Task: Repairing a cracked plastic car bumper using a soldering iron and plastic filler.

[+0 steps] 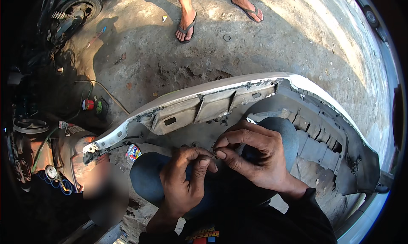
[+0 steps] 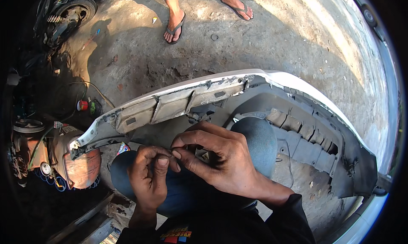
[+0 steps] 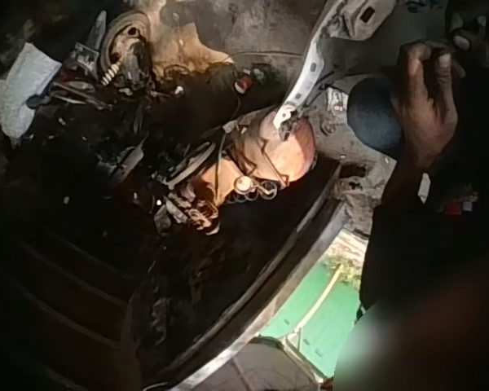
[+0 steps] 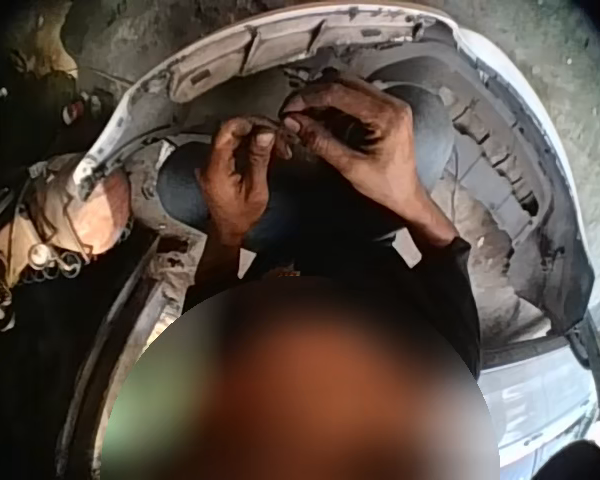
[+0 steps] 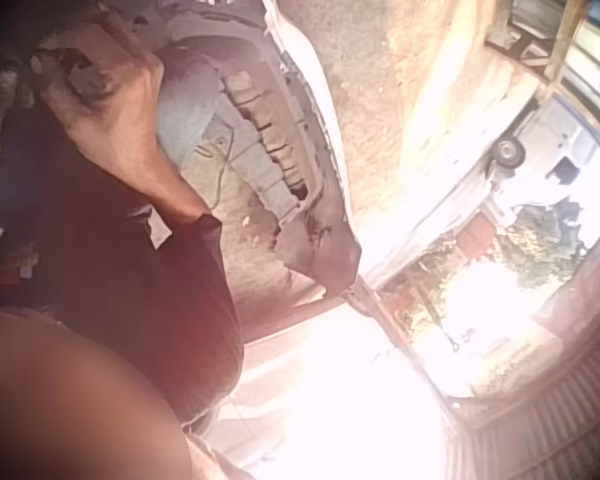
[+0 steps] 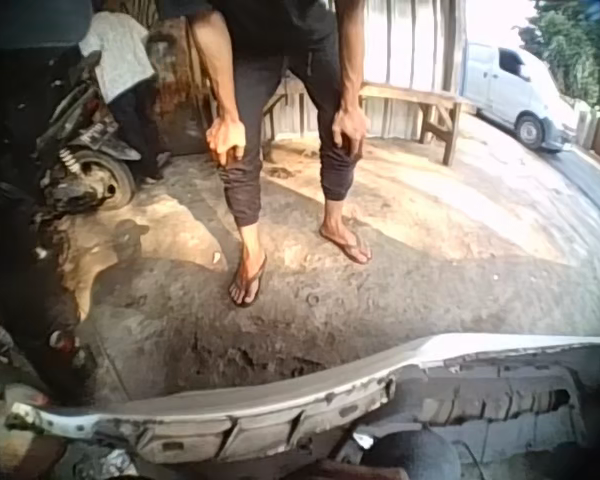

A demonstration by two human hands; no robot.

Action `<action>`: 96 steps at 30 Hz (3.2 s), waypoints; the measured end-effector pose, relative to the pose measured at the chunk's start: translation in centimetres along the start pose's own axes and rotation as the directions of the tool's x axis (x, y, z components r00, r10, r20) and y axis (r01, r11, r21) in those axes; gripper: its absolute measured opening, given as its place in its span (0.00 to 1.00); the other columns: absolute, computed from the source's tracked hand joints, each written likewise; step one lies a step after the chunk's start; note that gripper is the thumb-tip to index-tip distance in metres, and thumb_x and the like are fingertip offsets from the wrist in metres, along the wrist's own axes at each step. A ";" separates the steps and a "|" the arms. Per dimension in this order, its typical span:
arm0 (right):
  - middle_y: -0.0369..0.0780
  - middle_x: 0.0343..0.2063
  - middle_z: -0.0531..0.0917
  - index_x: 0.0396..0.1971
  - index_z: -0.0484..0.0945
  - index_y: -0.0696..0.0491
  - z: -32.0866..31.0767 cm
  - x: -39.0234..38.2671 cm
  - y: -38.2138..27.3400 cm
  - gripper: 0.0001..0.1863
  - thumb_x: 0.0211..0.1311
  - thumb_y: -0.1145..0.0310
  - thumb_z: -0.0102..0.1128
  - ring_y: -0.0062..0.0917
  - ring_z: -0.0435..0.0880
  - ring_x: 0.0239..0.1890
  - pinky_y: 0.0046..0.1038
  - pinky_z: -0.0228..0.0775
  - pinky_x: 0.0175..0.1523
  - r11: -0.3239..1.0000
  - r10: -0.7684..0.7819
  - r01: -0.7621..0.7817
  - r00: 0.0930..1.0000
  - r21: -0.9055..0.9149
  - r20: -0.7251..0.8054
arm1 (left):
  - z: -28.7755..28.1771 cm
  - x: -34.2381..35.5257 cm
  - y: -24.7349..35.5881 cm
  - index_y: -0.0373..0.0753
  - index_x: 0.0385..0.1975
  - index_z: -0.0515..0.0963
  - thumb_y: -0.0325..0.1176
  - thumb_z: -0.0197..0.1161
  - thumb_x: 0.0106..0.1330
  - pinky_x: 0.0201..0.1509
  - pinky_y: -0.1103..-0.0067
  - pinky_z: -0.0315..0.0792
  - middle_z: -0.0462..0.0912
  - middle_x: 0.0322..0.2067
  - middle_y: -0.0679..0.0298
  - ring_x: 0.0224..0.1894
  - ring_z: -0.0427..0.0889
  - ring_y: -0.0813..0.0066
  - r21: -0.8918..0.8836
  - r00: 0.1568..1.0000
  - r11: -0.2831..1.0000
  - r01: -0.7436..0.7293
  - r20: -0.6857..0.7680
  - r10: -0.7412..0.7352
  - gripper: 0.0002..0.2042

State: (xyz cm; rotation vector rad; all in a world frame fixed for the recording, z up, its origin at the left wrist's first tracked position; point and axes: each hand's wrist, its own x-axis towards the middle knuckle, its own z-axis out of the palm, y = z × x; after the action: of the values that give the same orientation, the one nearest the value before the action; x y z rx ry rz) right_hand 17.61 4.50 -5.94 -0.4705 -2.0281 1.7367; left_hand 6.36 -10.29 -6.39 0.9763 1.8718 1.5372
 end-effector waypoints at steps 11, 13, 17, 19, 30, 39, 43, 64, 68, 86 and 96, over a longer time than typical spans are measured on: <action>0.42 0.36 0.82 0.37 0.82 0.58 0.3 -0.3 -0.2 0.12 0.51 0.74 0.71 0.29 0.84 0.38 0.28 0.76 0.42 0.999 -0.048 0.048 0.999 -0.019 0.015 | 0.1 0.3 0.4 0.31 0.36 0.72 0.27 0.57 0.70 0.30 0.82 0.74 0.81 0.26 0.59 0.26 0.82 0.77 0.117 0.996 0.993 -0.005 -0.085 0.015 0.05; 0.43 0.34 0.82 0.36 0.81 0.59 -0.1 -0.5 0.3 0.12 0.51 0.74 0.70 0.32 0.84 0.39 0.29 0.77 0.42 0.995 -0.094 0.094 0.995 -0.021 -0.012 | 0.6 0.2 0.8 0.31 0.36 0.71 0.28 0.55 0.71 0.31 0.82 0.73 0.81 0.26 0.61 0.27 0.81 0.78 0.055 0.996 0.997 0.050 -0.078 -0.045 0.06; 0.42 0.35 0.77 0.37 0.78 0.58 0.9 -0.7 1.3 0.12 0.53 0.71 0.67 0.37 0.80 0.37 0.34 0.73 0.38 0.974 -0.228 0.228 0.969 -0.015 -0.091 | 0.2 -0.5 1.2 0.34 0.33 0.66 0.35 0.47 0.74 0.30 0.85 0.61 0.68 0.26 0.66 0.26 0.66 0.82 0.146 1.000 0.989 -0.013 -0.024 0.017 0.11; 0.42 0.34 0.74 0.37 0.76 0.56 1.6 -0.6 1.3 0.12 0.55 0.68 0.65 0.36 0.78 0.36 0.35 0.70 0.38 0.937 -0.349 0.347 0.925 -0.037 -0.150 | -0.8 -0.9 0.7 0.33 0.33 0.66 0.37 0.47 0.74 0.30 0.84 0.62 0.68 0.26 0.65 0.26 0.66 0.81 0.165 0.999 0.985 -0.045 -0.002 0.046 0.12; 0.45 0.34 0.71 0.36 0.72 0.59 3.1 -2.6 0.8 0.12 0.55 0.69 0.61 0.42 0.77 0.33 0.39 0.72 0.35 0.929 -0.271 0.343 0.887 0.142 -0.374 | 0.1 -0.4 0.5 0.28 0.34 0.70 0.35 0.49 0.74 0.28 0.77 0.68 0.75 0.24 0.56 0.23 0.72 0.70 0.633 0.886 0.693 -0.345 -0.026 0.464 0.13; 0.45 0.34 0.73 0.36 0.75 0.61 2.1 -1.3 -0.5 0.12 0.55 0.71 0.62 0.41 0.78 0.34 0.37 0.73 0.37 0.940 -0.197 0.242 0.961 0.243 -0.194 | -0.3 -0.6 0.4 0.31 0.36 0.67 0.42 0.49 0.73 0.33 0.81 0.66 0.71 0.29 0.61 0.28 0.69 0.77 0.446 0.918 0.866 -0.226 -0.199 0.343 0.16; 0.43 0.39 0.80 0.40 0.80 0.59 -0.2 -2.8 -0.2 0.11 0.57 0.76 0.66 0.32 0.82 0.41 0.30 0.75 0.41 0.992 -0.004 0.022 0.990 0.123 -0.142 | 1.1 0.2 0.0 0.30 0.36 0.67 0.33 0.53 0.71 0.22 0.82 0.65 0.72 0.25 0.60 0.24 0.70 0.77 0.077 0.984 0.981 -0.177 0.028 0.176 0.10; 0.54 0.67 0.56 0.67 0.48 0.65 2.2 -0.9 -2.2 0.47 0.67 0.37 0.37 0.39 0.53 0.72 0.38 0.44 0.76 -0.081 0.407 -0.038 0.911 0.996 0.067 | -0.8 0.5 0.0 0.38 0.48 0.67 0.37 0.52 0.73 0.75 0.48 0.41 0.48 0.68 0.37 0.71 0.45 0.36 -0.957 0.985 0.288 -0.034 -0.081 -0.155 0.11; 0.54 0.67 0.56 0.67 0.48 0.66 2.3 -0.7 -2.4 0.47 0.67 0.36 0.38 0.39 0.54 0.71 0.38 0.43 0.76 -0.102 0.391 -0.034 0.918 0.994 0.072 | -0.4 0.1 0.1 0.37 0.50 0.67 0.38 0.42 0.77 0.75 0.48 0.37 0.48 0.67 0.33 0.72 0.38 0.36 -0.954 0.992 0.275 -0.116 -0.122 -0.006 0.13; 0.58 0.60 0.64 0.63 0.53 0.68 -2.7 -1.6 -0.4 0.41 0.70 0.43 0.42 0.45 0.60 0.68 0.41 0.51 0.74 -0.023 0.475 0.176 0.868 0.984 -0.144 | 5.0 2.7 1.9 0.34 0.56 0.64 0.34 0.43 0.76 0.75 0.53 0.45 0.66 0.63 0.59 0.71 0.55 0.48 -0.901 0.998 0.432 0.046 0.019 -0.067 0.14; 0.60 0.60 0.63 0.62 0.54 0.69 -2.4 -1.5 -0.9 0.39 0.70 0.46 0.45 0.47 0.59 0.68 0.43 0.49 0.74 -0.009 0.515 0.227 0.836 0.974 -0.190 | 3.0 1.4 2.2 0.36 0.51 0.65 0.38 0.41 0.77 0.75 0.52 0.44 0.62 0.61 0.39 0.70 0.53 0.44 -0.910 0.985 0.408 -0.072 -0.130 -0.115 0.14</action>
State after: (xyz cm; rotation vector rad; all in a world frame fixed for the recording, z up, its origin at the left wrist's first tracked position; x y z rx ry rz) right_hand 20.20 5.62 -4.87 -0.5280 0.0964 2.2949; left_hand 8.21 -7.17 -4.84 0.2604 0.7610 2.2605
